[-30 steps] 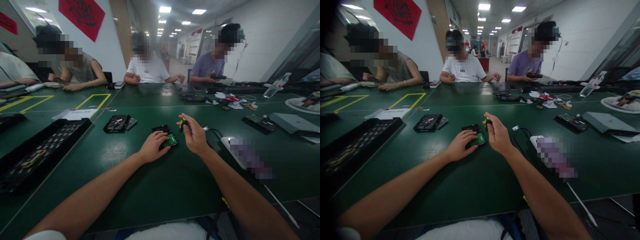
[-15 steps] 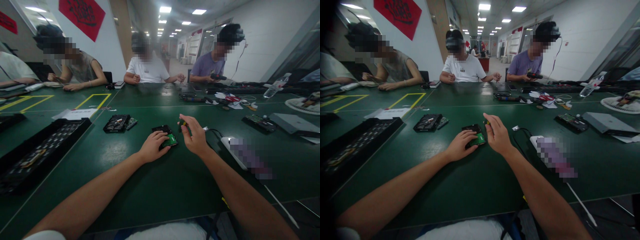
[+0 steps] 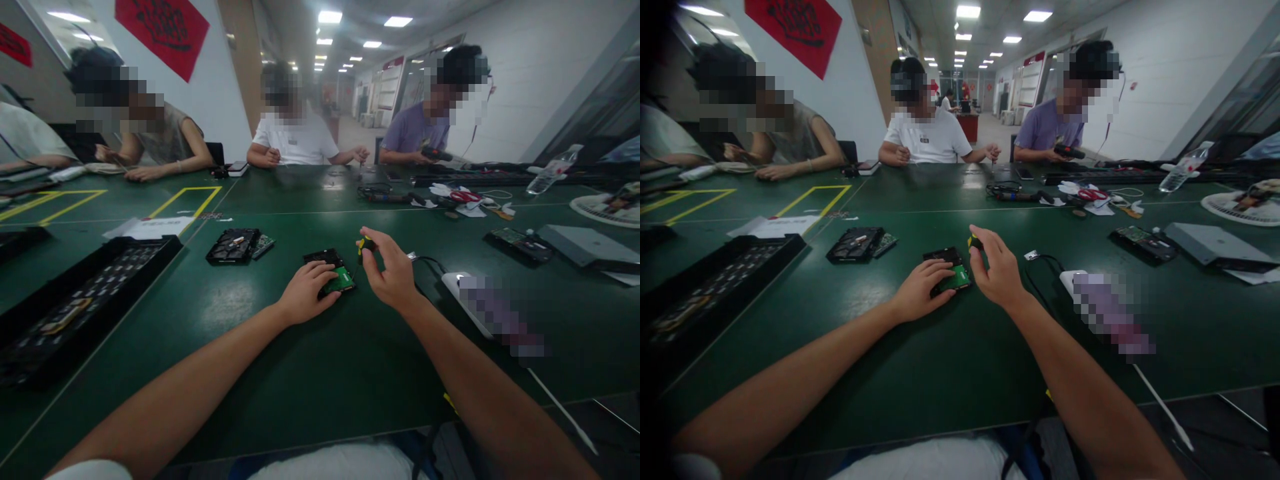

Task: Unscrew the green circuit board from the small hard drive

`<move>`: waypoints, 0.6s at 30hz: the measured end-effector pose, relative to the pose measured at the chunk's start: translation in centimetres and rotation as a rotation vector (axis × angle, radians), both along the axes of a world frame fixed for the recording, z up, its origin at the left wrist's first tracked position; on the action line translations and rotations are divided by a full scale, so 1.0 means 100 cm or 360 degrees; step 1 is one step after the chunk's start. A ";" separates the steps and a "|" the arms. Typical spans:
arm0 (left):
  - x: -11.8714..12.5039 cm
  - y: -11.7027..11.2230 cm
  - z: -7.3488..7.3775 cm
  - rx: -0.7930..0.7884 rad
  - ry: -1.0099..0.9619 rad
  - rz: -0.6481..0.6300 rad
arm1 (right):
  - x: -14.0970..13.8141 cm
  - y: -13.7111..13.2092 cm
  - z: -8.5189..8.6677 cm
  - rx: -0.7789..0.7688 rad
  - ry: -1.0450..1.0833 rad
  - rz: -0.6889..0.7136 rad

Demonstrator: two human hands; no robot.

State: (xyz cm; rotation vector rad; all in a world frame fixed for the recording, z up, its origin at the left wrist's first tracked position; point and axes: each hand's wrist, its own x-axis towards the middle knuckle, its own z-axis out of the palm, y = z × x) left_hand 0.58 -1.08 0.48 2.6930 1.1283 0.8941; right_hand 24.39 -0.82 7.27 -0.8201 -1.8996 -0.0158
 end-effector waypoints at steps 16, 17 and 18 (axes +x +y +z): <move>0.001 0.000 0.002 -0.0006 -0.0004 0.0003 | -0.003 -0.001 -0.004 -0.0064 0.0002 -0.0005; 0.001 0.000 0.002 -0.0005 0.0000 0.0008 | -0.003 -0.001 -0.004 -0.0047 -0.0006 -0.0030; 0.001 0.000 0.001 -0.0004 0.0003 0.0012 | -0.004 0.000 -0.004 -0.0031 -0.0011 -0.0049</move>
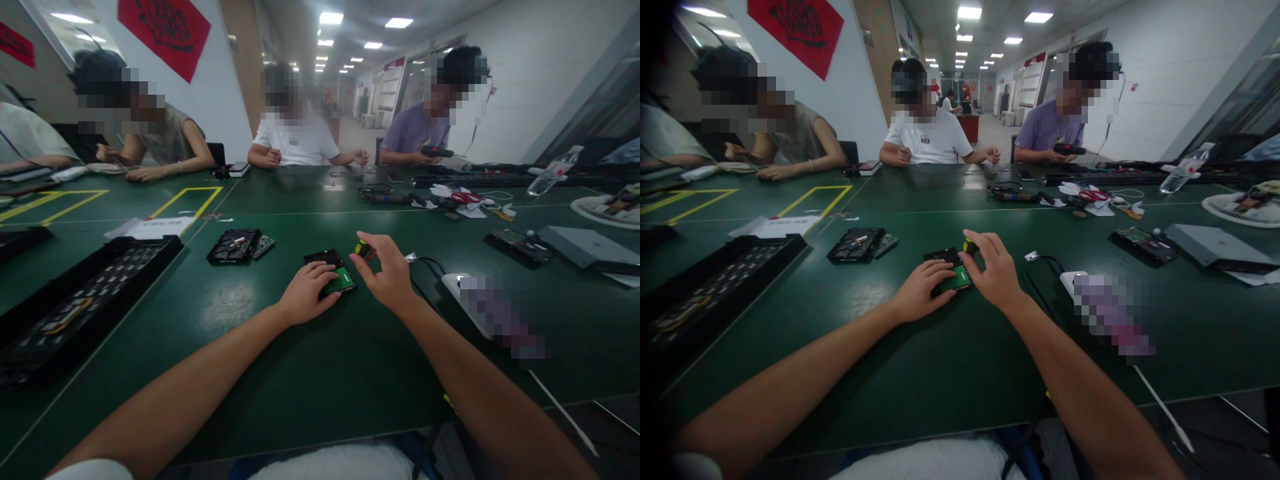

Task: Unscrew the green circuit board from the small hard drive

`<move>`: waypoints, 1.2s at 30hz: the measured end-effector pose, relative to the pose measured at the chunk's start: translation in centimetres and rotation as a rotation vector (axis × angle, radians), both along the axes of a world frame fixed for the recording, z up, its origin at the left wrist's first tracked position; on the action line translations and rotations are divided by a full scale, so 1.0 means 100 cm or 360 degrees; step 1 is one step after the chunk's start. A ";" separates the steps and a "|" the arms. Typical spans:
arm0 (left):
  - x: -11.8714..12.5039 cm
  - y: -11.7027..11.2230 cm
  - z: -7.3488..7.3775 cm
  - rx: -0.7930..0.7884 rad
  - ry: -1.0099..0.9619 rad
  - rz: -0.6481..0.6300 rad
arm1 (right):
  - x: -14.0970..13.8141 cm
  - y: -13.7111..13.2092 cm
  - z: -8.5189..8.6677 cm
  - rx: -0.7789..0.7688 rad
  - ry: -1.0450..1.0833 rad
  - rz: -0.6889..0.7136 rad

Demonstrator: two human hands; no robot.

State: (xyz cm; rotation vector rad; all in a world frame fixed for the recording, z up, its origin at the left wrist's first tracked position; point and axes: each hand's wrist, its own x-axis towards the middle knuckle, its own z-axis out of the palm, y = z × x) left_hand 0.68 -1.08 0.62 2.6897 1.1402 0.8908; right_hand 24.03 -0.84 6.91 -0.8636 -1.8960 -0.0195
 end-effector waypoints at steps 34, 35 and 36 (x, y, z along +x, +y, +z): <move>-0.001 0.000 -0.001 0.0000 0.0011 -0.0010 | 0.005 0.008 -0.003 -0.0044 0.0083 -0.0031; -0.001 0.000 -0.001 0.0002 0.0015 -0.0006 | 0.004 0.008 -0.003 -0.0044 0.0087 -0.0040; -0.001 0.000 -0.001 0.0003 0.0020 -0.0003 | 0.004 0.007 -0.003 -0.0044 0.0090 -0.0045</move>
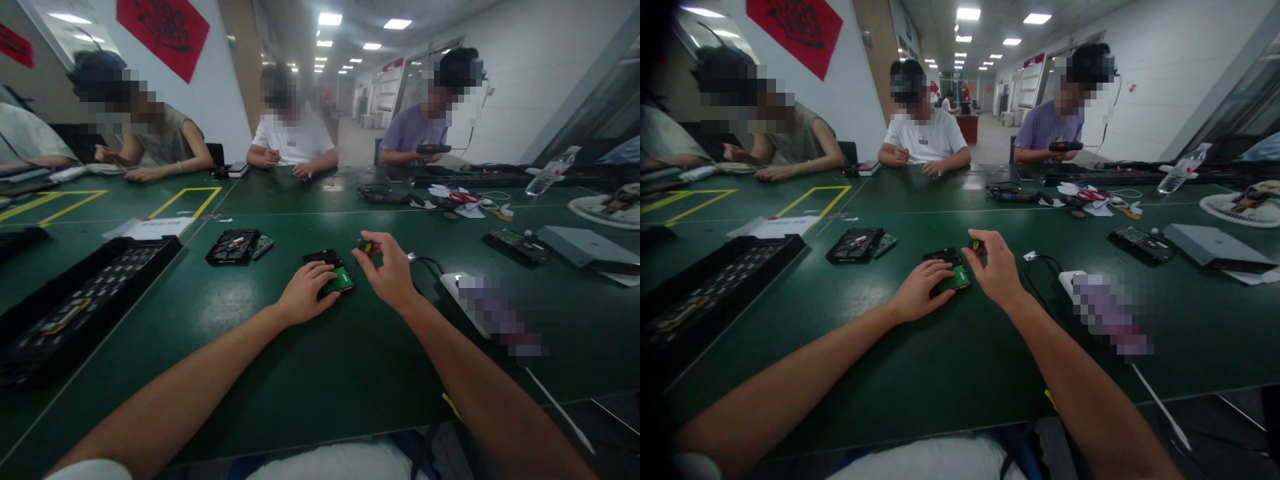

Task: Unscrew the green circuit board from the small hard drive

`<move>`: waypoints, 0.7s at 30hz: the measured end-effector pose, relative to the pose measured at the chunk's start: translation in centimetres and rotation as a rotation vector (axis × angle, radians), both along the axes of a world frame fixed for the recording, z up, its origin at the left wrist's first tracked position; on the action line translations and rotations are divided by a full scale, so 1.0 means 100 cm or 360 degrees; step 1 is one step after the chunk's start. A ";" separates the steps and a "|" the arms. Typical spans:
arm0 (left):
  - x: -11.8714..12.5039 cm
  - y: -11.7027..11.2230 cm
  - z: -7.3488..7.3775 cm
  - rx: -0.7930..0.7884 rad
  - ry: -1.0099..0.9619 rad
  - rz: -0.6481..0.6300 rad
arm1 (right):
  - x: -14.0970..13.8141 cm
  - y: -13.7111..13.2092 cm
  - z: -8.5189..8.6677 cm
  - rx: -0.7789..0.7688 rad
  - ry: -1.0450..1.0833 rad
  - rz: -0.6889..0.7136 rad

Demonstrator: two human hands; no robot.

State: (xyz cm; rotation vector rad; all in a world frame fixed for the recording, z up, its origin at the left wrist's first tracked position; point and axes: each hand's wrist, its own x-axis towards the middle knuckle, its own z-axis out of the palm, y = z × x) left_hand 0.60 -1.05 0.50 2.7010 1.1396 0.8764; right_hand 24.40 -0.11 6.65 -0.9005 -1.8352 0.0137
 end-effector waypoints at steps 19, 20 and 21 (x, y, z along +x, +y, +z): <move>0.001 -0.001 0.002 -0.0005 -0.0030 -0.0015 | 0.000 0.000 0.000 -0.0094 0.0061 0.0095; 0.001 -0.001 0.002 -0.0004 -0.0034 -0.0015 | 0.001 0.001 0.000 -0.0086 0.0060 0.0071; 0.001 -0.001 0.002 -0.0004 -0.0037 -0.0015 | 0.001 0.001 0.000 -0.0085 0.0061 0.0054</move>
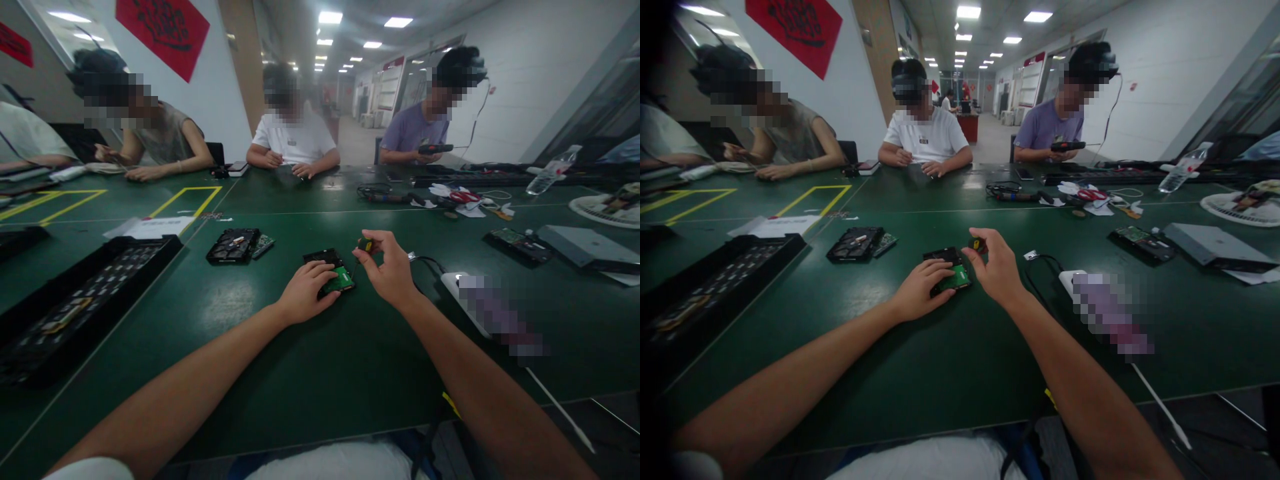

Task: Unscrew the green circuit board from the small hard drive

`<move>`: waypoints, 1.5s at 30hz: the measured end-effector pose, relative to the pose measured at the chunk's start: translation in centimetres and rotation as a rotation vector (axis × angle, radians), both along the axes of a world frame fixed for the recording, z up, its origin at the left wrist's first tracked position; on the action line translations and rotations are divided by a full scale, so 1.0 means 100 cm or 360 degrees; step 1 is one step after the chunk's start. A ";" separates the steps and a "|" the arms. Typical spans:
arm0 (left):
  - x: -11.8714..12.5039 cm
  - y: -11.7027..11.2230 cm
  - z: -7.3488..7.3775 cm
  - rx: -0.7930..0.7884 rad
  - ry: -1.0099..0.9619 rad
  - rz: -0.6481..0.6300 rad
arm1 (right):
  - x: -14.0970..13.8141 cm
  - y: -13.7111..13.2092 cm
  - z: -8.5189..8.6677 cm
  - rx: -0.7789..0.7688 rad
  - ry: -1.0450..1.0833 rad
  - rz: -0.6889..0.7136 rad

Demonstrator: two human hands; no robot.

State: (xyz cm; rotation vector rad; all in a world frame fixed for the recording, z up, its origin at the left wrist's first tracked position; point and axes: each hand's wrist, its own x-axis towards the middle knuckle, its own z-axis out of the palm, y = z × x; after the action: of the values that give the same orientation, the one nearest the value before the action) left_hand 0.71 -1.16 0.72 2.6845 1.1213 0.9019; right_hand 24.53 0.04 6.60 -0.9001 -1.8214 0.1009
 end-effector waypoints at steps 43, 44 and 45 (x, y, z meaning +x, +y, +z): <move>0.000 0.001 -0.001 0.0012 0.0009 0.0000 | 0.001 -0.001 0.008 -0.0216 0.0057 0.0297; 0.000 0.001 -0.001 0.0012 0.0009 -0.0001 | 0.001 -0.001 0.008 -0.0235 0.0055 0.0348; 0.000 0.001 -0.001 0.0009 0.0012 -0.0001 | 0.001 0.000 0.008 -0.0239 0.0052 0.0361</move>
State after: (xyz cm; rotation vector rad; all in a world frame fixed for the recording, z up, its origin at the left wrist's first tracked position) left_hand 0.68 -1.06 0.57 2.6950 1.1214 0.8972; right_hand 24.60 0.00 7.38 -0.7870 -1.8991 0.3976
